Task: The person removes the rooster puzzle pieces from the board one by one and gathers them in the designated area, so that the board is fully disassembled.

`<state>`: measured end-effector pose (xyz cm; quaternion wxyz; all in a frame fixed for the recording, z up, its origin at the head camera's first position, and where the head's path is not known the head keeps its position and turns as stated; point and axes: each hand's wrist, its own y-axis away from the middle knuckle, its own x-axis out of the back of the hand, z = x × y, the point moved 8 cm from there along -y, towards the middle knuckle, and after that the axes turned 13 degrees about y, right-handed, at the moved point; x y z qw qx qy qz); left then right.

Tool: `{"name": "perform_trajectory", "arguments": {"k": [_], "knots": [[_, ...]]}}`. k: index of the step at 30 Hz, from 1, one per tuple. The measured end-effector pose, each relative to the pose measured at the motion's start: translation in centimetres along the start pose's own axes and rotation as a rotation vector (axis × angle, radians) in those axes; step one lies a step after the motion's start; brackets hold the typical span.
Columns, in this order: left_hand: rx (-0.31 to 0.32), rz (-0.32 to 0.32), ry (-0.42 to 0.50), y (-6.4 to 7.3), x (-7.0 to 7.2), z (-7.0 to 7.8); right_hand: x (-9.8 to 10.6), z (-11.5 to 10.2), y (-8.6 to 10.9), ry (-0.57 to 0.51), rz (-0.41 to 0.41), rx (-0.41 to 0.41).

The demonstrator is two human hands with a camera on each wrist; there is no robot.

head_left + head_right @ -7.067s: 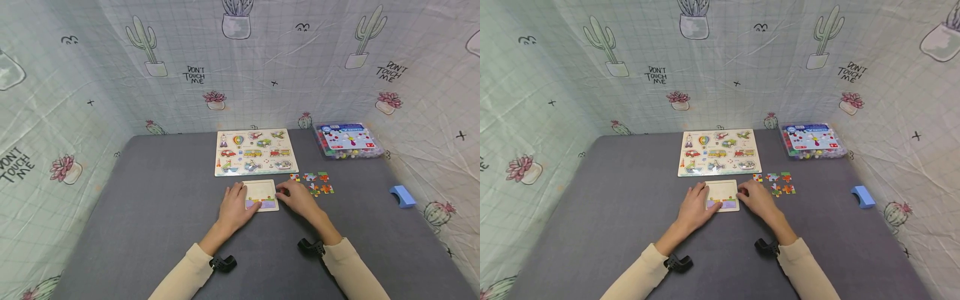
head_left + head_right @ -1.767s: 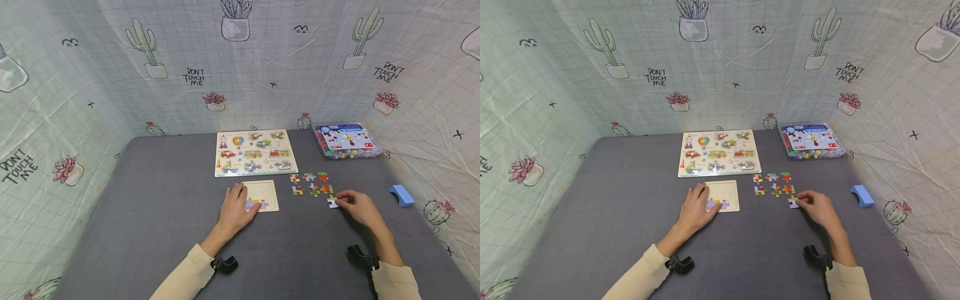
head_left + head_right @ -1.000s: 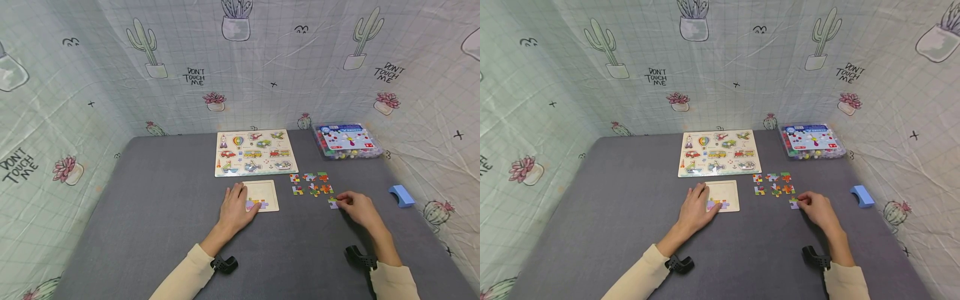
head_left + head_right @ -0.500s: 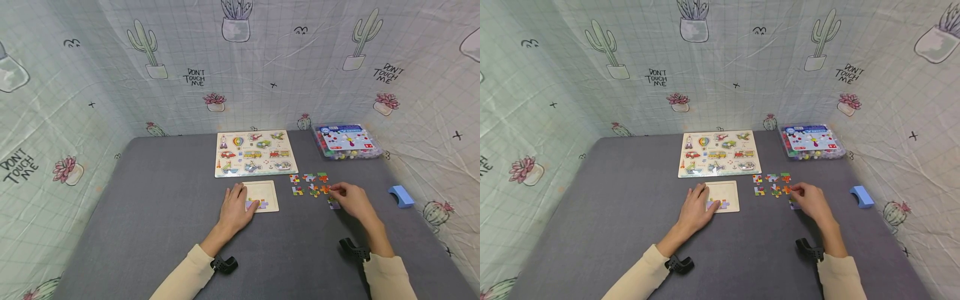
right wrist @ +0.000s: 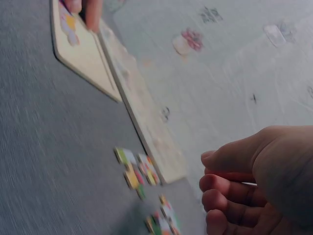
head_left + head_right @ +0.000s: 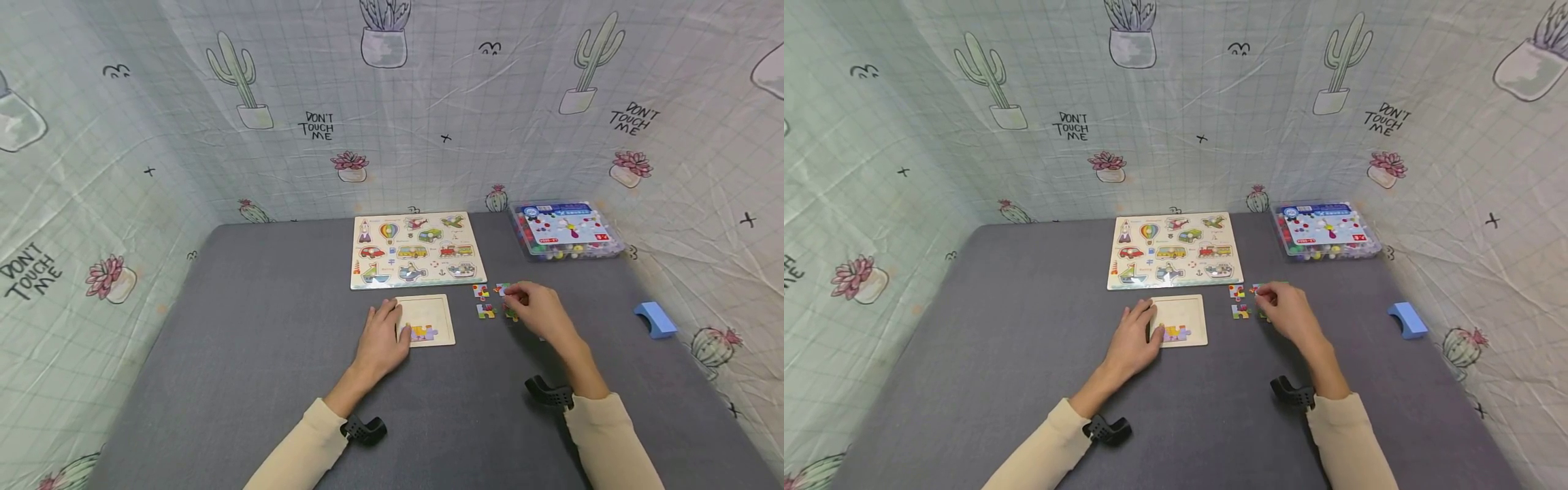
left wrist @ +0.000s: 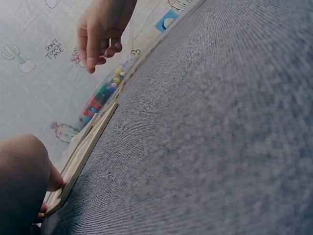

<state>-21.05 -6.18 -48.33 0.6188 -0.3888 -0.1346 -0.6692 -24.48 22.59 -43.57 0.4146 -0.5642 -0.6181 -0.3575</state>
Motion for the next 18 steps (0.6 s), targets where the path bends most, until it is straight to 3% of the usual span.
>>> {"name": "perform_trajectory", "arguments": {"k": [12,18], "knots": [[-0.010,0.006,0.020,0.0,0.0,-0.2,-2.7,-4.4,-1.2,-0.029,0.026,0.134],[-0.004,0.003,0.022,0.1,-0.1,-0.4,-4.1,-6.4,-1.2,-0.036,-0.008,0.201]]}}
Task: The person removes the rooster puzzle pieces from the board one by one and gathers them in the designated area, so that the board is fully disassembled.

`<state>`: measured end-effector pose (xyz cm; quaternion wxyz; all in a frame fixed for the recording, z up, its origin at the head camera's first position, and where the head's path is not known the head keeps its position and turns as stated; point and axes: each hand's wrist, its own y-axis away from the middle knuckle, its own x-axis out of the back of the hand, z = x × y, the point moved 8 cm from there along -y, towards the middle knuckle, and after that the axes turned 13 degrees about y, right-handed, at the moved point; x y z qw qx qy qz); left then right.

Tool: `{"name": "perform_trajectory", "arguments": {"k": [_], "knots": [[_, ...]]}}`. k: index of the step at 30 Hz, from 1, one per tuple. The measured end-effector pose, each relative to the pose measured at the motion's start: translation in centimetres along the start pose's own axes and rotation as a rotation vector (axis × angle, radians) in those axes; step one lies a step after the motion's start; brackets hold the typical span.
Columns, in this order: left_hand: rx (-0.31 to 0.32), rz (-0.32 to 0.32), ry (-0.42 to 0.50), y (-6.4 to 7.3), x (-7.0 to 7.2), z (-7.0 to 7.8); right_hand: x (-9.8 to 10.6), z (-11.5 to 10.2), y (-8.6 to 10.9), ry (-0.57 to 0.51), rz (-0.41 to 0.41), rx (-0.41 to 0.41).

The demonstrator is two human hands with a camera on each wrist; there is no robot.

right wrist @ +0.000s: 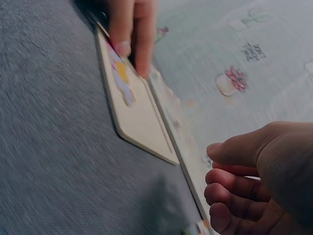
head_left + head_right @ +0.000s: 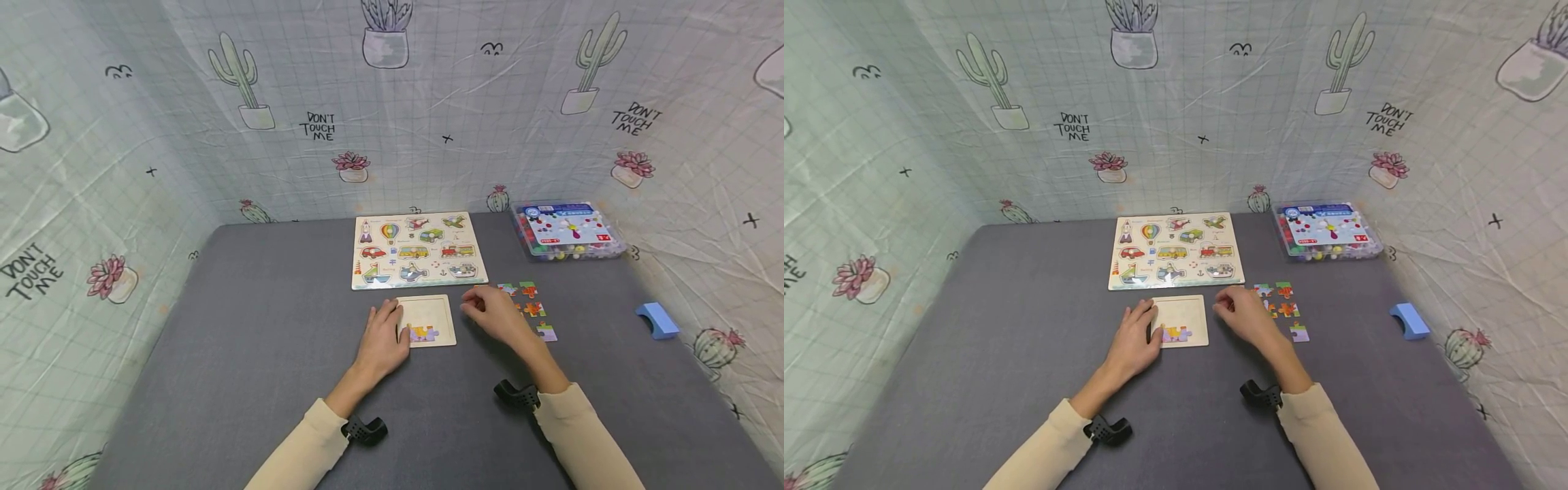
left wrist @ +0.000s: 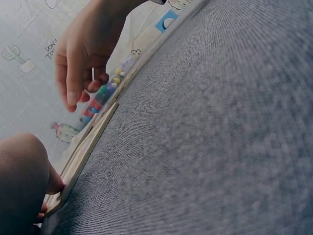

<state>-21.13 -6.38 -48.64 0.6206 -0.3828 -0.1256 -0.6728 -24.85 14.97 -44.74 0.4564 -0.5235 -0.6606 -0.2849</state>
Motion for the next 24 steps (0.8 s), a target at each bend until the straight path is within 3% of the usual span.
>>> {"name": "perform_trajectory", "arguments": {"k": [13,24], "knots": [[-0.013,0.025,-0.007,0.0,0.0,0.2,-2.9,-3.1,0.0,-0.002,-0.041,0.140],[-0.014,0.019,-0.011,0.0,0.1,0.2,-4.4,-4.3,0.5,-0.013,-0.079,0.173]]}}
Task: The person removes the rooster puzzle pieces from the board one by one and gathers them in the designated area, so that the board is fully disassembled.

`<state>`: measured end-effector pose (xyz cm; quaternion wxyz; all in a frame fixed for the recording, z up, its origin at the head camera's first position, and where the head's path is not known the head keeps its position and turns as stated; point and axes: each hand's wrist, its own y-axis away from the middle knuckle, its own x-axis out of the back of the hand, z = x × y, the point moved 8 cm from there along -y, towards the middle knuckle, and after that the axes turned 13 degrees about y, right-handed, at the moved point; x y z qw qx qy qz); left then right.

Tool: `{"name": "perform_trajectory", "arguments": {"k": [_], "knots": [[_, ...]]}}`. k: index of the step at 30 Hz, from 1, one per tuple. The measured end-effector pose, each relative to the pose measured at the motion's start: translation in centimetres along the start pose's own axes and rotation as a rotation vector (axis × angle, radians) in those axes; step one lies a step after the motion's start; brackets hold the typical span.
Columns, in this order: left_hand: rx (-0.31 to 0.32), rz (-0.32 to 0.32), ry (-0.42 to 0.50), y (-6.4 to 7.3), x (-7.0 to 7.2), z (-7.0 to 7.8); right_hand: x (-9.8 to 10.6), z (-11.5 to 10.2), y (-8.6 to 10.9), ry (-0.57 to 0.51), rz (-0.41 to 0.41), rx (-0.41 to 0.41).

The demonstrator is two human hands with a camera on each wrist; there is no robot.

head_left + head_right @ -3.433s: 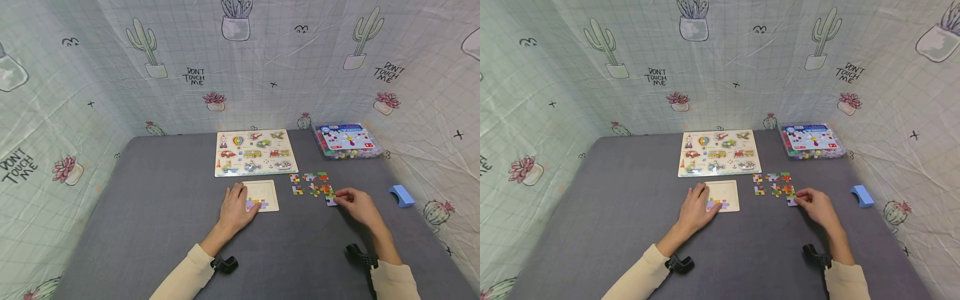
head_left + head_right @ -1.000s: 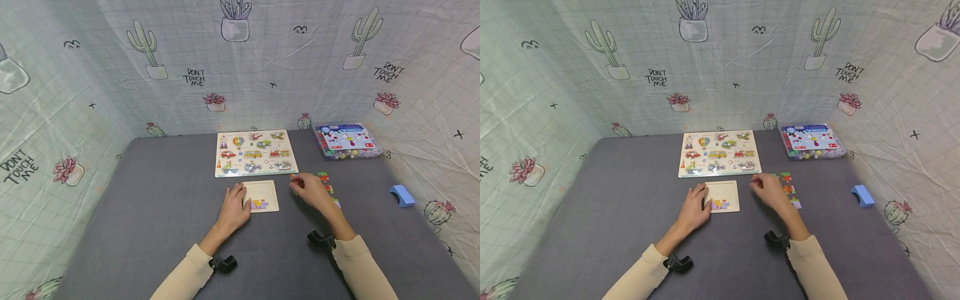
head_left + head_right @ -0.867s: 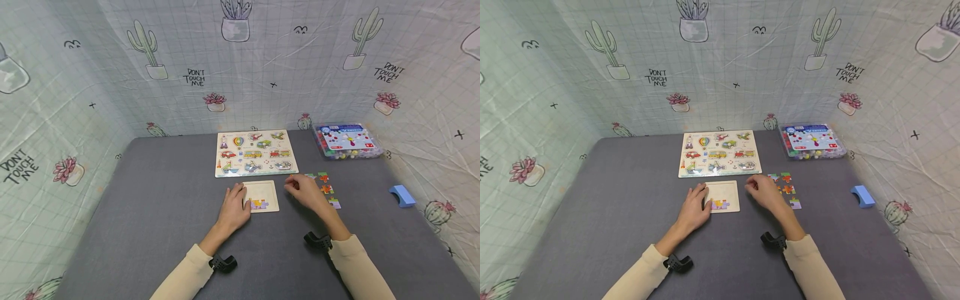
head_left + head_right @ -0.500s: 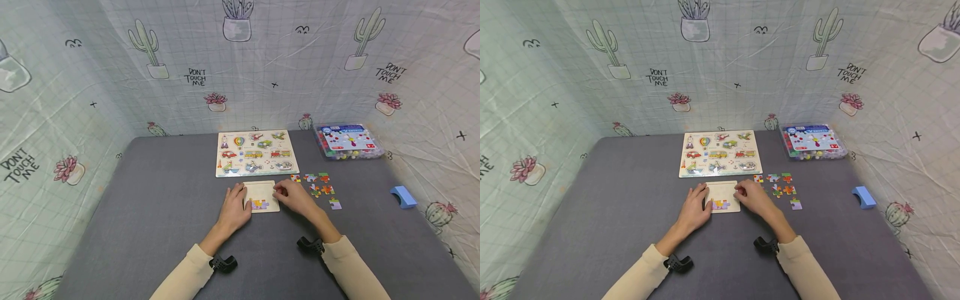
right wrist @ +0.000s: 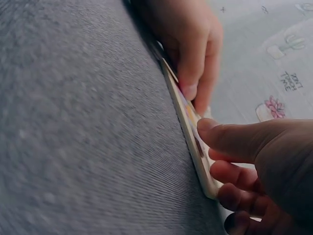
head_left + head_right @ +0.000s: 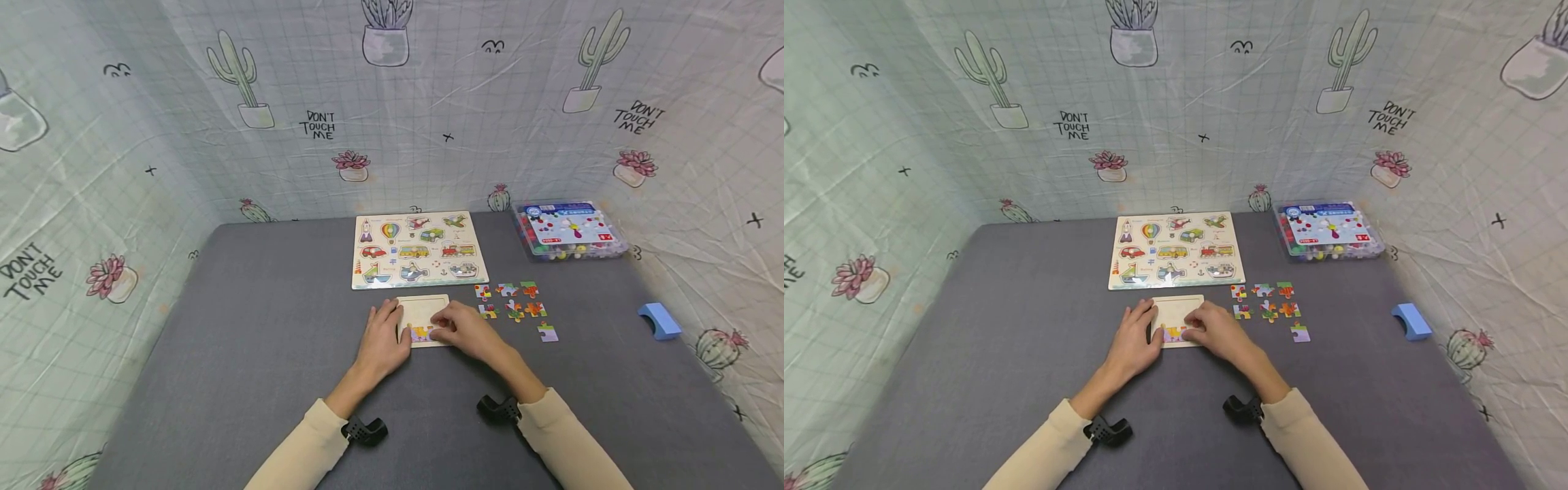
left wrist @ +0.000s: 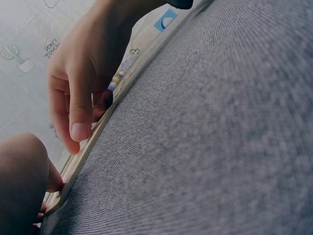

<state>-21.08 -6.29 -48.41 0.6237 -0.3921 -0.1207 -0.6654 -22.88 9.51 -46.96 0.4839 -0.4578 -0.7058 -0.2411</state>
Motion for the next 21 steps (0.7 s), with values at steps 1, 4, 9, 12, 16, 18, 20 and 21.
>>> {"name": "perform_trajectory", "arguments": {"k": [1,4,9,12,16,18,20,21], "knots": [[0.000,0.000,0.003,0.01,0.02,0.03,-0.09,-0.08,0.03,0.006,0.000,0.003],[-0.001,0.002,0.012,0.02,0.10,0.13,-0.17,-0.40,0.16,0.017,0.008,0.011],[-0.003,0.006,0.011,0.02,0.07,0.07,-0.25,-0.82,0.21,0.040,0.014,0.024],[-0.008,0.008,0.006,0.03,0.04,0.08,-0.43,-0.88,0.19,0.045,-0.002,0.024],[-0.012,0.012,0.007,0.04,0.07,0.13,-0.57,-0.93,0.19,0.032,-0.037,0.014],[-0.012,0.013,0.010,0.04,0.09,0.13,-0.62,-0.91,0.19,0.029,-0.051,0.009],[-0.014,0.012,0.010,0.05,0.09,0.13,-0.68,-0.82,0.18,0.027,-0.063,0.003],[-0.015,0.011,0.009,0.05,0.10,0.15,-0.71,-0.77,0.17,0.026,-0.067,0.001]]}}
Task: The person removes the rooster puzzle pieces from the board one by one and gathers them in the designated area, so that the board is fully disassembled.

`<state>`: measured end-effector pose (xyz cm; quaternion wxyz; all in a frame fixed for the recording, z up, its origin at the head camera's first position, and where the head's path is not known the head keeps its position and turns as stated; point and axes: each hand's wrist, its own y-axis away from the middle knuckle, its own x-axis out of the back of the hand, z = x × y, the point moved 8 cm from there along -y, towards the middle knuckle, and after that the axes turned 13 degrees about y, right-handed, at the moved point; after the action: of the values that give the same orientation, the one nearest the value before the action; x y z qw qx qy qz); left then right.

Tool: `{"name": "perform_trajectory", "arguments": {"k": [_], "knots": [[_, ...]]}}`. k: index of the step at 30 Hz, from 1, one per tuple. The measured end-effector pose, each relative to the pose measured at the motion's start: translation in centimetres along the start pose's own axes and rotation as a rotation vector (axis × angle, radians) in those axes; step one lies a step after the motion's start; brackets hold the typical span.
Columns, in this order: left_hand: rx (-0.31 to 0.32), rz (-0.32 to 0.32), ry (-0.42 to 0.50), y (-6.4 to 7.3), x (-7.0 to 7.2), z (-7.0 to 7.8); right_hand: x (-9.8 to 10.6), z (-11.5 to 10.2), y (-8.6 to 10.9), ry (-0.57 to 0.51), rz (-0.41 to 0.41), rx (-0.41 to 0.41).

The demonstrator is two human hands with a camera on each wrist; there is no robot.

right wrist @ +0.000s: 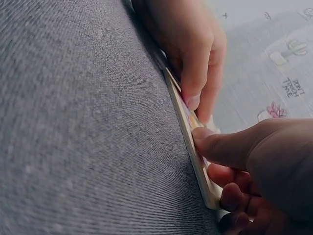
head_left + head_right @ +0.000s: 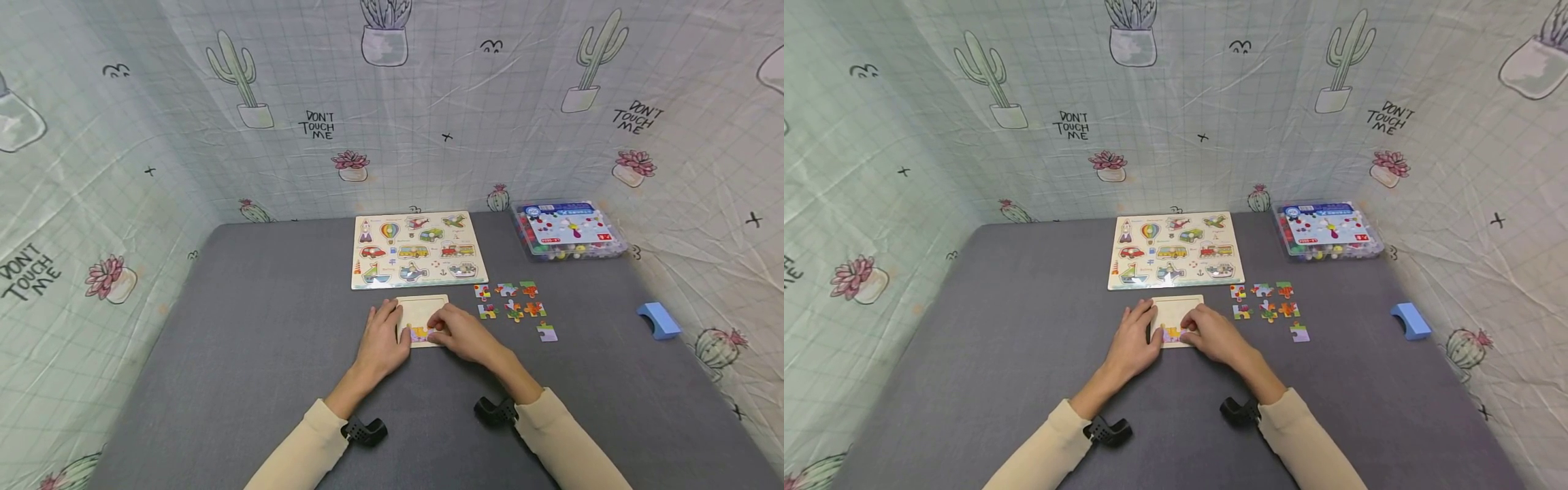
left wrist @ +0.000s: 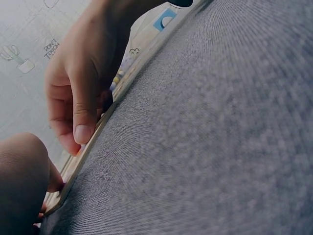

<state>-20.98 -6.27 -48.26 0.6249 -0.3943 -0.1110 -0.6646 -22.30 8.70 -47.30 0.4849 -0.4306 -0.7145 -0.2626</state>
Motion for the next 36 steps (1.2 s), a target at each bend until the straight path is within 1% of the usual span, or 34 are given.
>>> {"name": "perform_trajectory", "arguments": {"k": [6,9,13,16,20,26,30,36], "knots": [[-0.018,-0.009,-0.003,0.0,0.1,0.0,-0.1,0.2,-0.1,-0.009,-0.014,-0.007],[-0.017,-0.031,0.008,-0.2,0.2,-0.1,-0.1,0.3,-0.2,-0.026,-0.017,-0.014],[-0.013,-0.064,0.007,-0.2,0.4,-0.2,0.0,0.5,-0.3,-0.086,-0.013,-0.020],[-0.015,-0.077,0.000,0.0,0.5,-0.1,0.0,0.6,-0.2,-0.140,-0.012,-0.019],[-0.020,-0.080,-0.005,0.5,0.7,-0.1,0.0,0.6,-0.2,-0.169,-0.006,-0.011],[-0.029,-0.076,0.004,1.1,1.0,-0.2,0.2,0.5,-0.3,-0.167,-0.003,-0.010],[-0.024,-0.080,0.016,1.3,1.2,-0.3,0.2,0.5,-0.3,-0.167,-0.008,-0.016],[-0.046,-0.074,0.035,1.4,1.2,-0.2,0.3,0.7,-0.2,-0.189,-0.013,-0.019]]}}
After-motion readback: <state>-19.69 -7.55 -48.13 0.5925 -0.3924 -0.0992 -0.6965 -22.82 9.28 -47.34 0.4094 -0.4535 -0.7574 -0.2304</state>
